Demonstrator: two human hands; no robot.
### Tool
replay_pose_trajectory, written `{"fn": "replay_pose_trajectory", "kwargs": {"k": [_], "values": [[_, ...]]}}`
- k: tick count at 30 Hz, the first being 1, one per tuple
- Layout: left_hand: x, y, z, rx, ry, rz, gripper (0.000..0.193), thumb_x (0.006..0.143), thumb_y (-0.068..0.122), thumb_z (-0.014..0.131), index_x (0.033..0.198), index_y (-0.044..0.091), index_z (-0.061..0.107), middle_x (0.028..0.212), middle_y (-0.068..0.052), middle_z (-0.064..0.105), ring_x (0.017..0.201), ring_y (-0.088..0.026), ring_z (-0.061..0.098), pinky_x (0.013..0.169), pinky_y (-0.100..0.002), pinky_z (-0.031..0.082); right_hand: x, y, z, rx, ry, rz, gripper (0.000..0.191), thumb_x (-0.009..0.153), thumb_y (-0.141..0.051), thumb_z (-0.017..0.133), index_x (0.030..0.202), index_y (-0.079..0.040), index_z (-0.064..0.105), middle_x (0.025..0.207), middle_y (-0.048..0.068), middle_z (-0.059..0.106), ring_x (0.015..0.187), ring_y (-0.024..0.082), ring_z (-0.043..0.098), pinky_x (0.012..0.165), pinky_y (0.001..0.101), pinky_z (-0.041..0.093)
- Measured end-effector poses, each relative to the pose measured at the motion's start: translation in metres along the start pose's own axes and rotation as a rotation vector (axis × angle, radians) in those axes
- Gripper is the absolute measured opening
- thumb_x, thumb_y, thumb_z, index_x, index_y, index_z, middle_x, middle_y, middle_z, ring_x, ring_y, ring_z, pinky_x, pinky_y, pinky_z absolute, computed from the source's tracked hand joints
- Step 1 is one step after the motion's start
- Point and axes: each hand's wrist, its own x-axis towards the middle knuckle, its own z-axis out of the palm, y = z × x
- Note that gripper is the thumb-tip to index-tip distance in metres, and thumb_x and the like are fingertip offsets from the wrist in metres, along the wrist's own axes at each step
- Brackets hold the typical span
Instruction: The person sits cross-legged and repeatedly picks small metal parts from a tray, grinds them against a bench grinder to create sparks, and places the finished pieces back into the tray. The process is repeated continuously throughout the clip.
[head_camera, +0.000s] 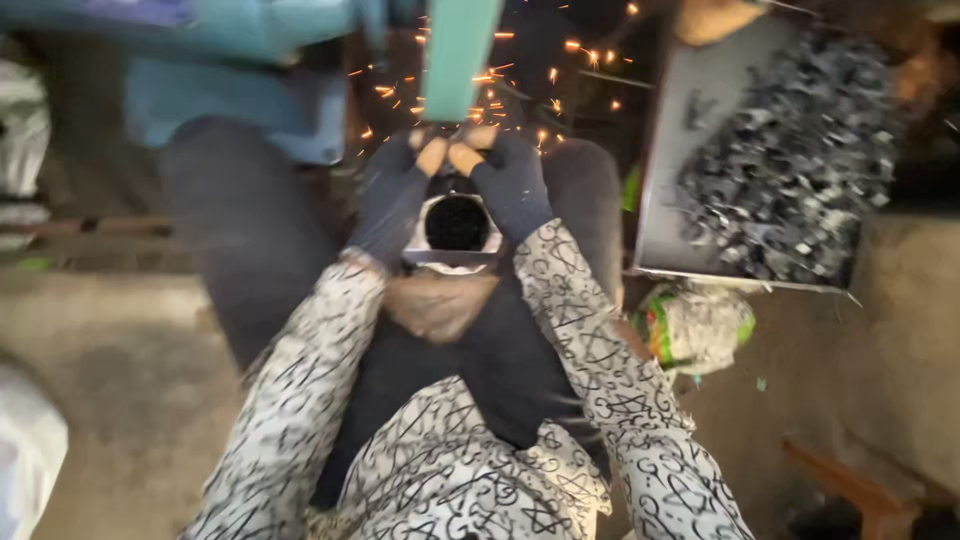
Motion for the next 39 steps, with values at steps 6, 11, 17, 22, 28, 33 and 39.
{"fn": "replay_pose_trajectory", "kwargs": {"k": [6,11,17,22,28,33,39], "values": [[-0.013,0.004,0.031,0.63,-0.242,0.039,0.052,0.093,0.04,0.067,0.132,0.005,0.062,0.123,-0.017,0.069,0.116,-0.033,0.065,0.096,-0.043,0.048,0.041,-0.051,-0.16,-1.261,0.859,-0.602,0.04,0.082,-0.026,0.086,0.107,0.001,0.069,0.094,0.022,0.069,0.087,0.041,0.068,0.075,0.0481,0.052],[-0.012,0.011,0.051,0.876,-0.467,-0.106,0.051,0.093,0.048,0.06,0.131,0.015,0.065,0.126,-0.014,0.069,0.119,-0.035,0.064,0.099,-0.043,0.049,0.079,-0.048,-0.236,-1.374,0.812,-0.06,0.029,0.086,-0.026,0.074,0.11,-0.011,0.069,0.09,0.022,0.07,0.084,0.044,0.068,0.067,0.0553,0.053],[-0.003,0.001,0.061,0.535,-0.312,-0.245,0.049,0.098,0.046,0.056,0.125,0.007,0.07,0.122,-0.018,0.071,0.117,-0.037,0.065,0.096,-0.042,0.049,0.044,-0.032,-0.155,-0.679,0.727,-0.315,0.019,0.099,-0.019,0.054,0.112,-0.007,0.062,0.092,0.011,0.067,0.083,0.026,0.067,0.074,0.0363,0.054],[-0.003,-0.027,0.034,0.179,-0.07,-0.512,0.049,0.1,0.038,0.054,0.118,-0.004,0.073,0.113,-0.024,0.074,0.101,-0.033,0.068,0.086,-0.045,0.05,-0.025,0.014,-0.029,-0.767,0.179,-0.254,0.021,0.098,-0.026,0.062,0.108,-0.009,0.069,0.095,0.008,0.069,0.085,0.02,0.066,0.075,0.0333,0.053],[-0.026,-0.033,0.006,0.25,0.077,0.082,0.033,0.097,0.015,0.064,0.127,0.001,0.065,0.113,-0.019,0.069,0.094,-0.025,0.064,0.078,-0.039,0.054,-0.023,0.043,-0.014,-0.178,-0.064,0.165,0.022,0.094,-0.02,0.074,0.101,0.001,0.074,0.08,0.011,0.074,0.066,0.016,0.066,0.057,0.0329,0.053],[-0.013,-0.011,0.016,-0.288,-0.003,-0.107,0.026,0.104,0.021,0.057,0.113,-0.001,0.068,0.104,-0.012,0.077,0.087,-0.017,0.073,0.074,-0.03,0.062,-0.01,0.051,0.014,0.427,-0.045,0.107,0.019,0.101,-0.016,0.065,0.109,0.0,0.071,0.096,0.009,0.074,0.079,0.016,0.068,0.071,0.0279,0.058],[-0.013,0.0,0.043,-0.042,0.16,0.207,0.027,0.101,0.023,0.066,0.114,-0.001,0.069,0.1,-0.008,0.073,0.089,-0.016,0.065,0.077,-0.033,0.053,-0.005,0.012,0.015,-0.005,0.191,-0.441,0.015,0.103,-0.004,0.063,0.118,-0.001,0.062,0.107,0.011,0.07,0.095,0.019,0.069,0.083,0.0316,0.06]]}}
